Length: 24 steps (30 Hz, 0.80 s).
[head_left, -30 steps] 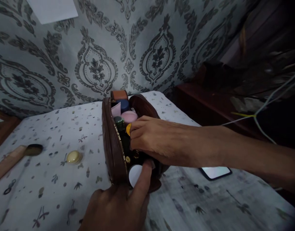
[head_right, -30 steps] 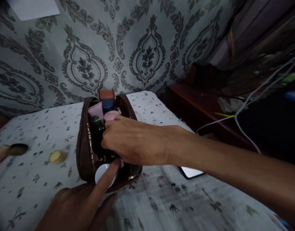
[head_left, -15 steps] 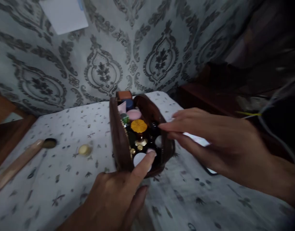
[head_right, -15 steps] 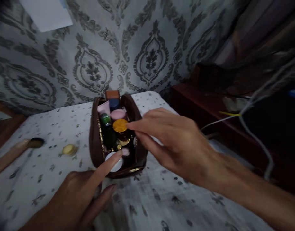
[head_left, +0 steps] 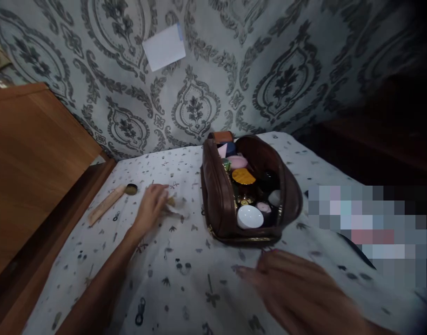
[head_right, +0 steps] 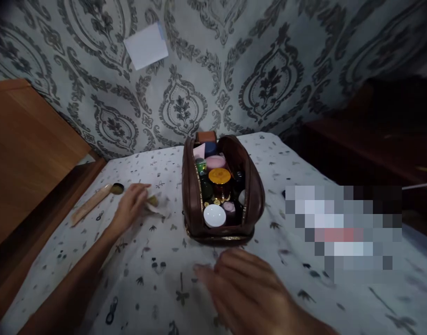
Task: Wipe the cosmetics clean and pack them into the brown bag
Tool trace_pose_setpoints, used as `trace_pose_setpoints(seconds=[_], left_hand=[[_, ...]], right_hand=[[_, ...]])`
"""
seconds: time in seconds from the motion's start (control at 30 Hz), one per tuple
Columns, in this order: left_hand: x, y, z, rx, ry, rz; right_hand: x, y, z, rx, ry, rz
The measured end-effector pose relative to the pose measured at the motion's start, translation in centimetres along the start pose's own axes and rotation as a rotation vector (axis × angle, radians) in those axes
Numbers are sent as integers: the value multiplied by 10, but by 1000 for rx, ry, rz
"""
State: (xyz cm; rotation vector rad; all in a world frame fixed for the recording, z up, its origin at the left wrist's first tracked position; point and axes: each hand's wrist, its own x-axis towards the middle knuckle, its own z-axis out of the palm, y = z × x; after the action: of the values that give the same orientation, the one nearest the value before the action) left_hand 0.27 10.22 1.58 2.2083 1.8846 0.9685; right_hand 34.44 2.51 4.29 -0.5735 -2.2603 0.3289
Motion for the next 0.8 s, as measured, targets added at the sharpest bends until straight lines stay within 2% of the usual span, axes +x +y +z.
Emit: trace_pose_setpoints(seconds=[0.07,0.13,0.23,0.4,0.47,0.57,0.67,0.73,0.8], left_hand=[[-8,-10,16,65,-145,94],[-15,-15,29,109,-158,123],[-21,-17,35,119,-111,96],[-30,-5,18,20,-57,41],[-38,8,6,-118,-51,-2],[-54,32,-10,-278,-90,-57],[-68,51,-18,-323,-128,-82],[-76,56,-14,-301,-109,-31],[-82,54,-5,-243,-85,45]], right_hand=[[10,-11,16,76,-19,-13],[15,-15,31,156,-33,42],[18,-14,51,287,-59,250],[36,-10,79,641,-123,659],[45,-10,92,787,-55,786],[53,-11,115,1000,118,977],[55,-14,138,1327,202,1028],[54,-15,149,1530,158,1003],[51,-16,157,1632,124,978]])
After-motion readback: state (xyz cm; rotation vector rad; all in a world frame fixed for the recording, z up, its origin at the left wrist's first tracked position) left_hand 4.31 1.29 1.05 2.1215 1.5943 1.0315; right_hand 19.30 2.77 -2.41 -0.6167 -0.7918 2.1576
